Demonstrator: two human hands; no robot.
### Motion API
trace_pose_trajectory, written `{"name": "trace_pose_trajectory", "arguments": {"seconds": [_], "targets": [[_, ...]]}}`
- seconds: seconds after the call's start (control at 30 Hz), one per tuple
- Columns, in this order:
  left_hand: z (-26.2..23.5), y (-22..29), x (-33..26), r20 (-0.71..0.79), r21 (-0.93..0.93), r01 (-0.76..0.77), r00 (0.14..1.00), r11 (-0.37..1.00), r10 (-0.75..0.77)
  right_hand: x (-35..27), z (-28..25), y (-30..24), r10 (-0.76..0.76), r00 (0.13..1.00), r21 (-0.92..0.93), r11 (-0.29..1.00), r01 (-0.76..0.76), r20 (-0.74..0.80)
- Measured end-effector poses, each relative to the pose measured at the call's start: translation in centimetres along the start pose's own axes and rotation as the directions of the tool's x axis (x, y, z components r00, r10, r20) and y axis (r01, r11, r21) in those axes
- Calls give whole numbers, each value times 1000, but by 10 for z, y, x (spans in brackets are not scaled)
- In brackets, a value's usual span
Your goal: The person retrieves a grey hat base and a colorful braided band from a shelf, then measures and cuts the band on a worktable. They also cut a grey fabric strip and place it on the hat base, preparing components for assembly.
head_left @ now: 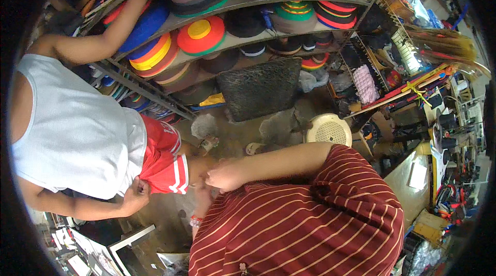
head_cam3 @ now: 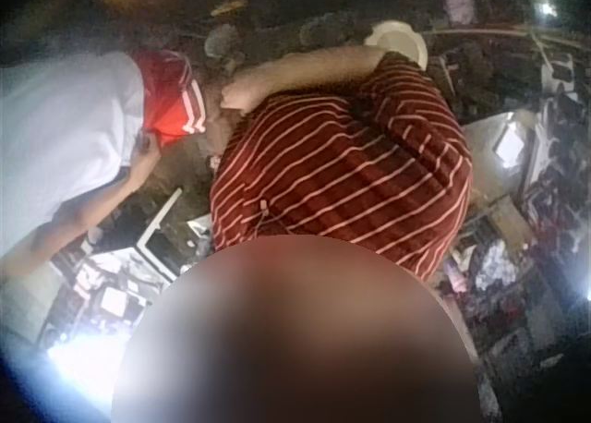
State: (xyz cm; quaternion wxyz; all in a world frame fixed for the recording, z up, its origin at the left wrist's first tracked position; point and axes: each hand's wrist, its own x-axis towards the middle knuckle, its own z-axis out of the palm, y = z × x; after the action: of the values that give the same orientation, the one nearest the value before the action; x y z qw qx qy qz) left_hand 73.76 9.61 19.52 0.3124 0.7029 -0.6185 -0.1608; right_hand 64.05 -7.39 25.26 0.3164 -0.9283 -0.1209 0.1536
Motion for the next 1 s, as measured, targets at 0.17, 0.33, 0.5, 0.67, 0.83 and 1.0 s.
{"name": "trace_pose_trajectory", "arguments": {"seconds": [0.17, 0.33, 0.5, 0.67, 0.83, 1.0], "targets": [[-16, -96, -45, -137, 544, 523, 827, 656, -545, 4, -6, 7, 27, 998, -73, 997, -22, 58], [1, -197, -152, 314, 680, 654, 150, 333, -937, 4, -5, 11, -20, 1000, -94, 995, 20, 3], [80, -218, -196, 424, 91, 735, 582, 672, -694, 6, -11, 16, 31, 996, -23, 999, -29, 88], [151, -190, -166, 421, -114, 668, 703, 735, -574, 20, -11, 9, 53, 993, -75, 996, -45, 108], [167, -167, -166, 434, -198, 608, 758, 769, -488, 39, -17, 4, 56, 975, -117, 993, -31, 214], [161, -162, -184, 380, -209, 660, 735, 722, -562, 51, -36, 17, 31, 961, -171, 985, 17, 275]]}}
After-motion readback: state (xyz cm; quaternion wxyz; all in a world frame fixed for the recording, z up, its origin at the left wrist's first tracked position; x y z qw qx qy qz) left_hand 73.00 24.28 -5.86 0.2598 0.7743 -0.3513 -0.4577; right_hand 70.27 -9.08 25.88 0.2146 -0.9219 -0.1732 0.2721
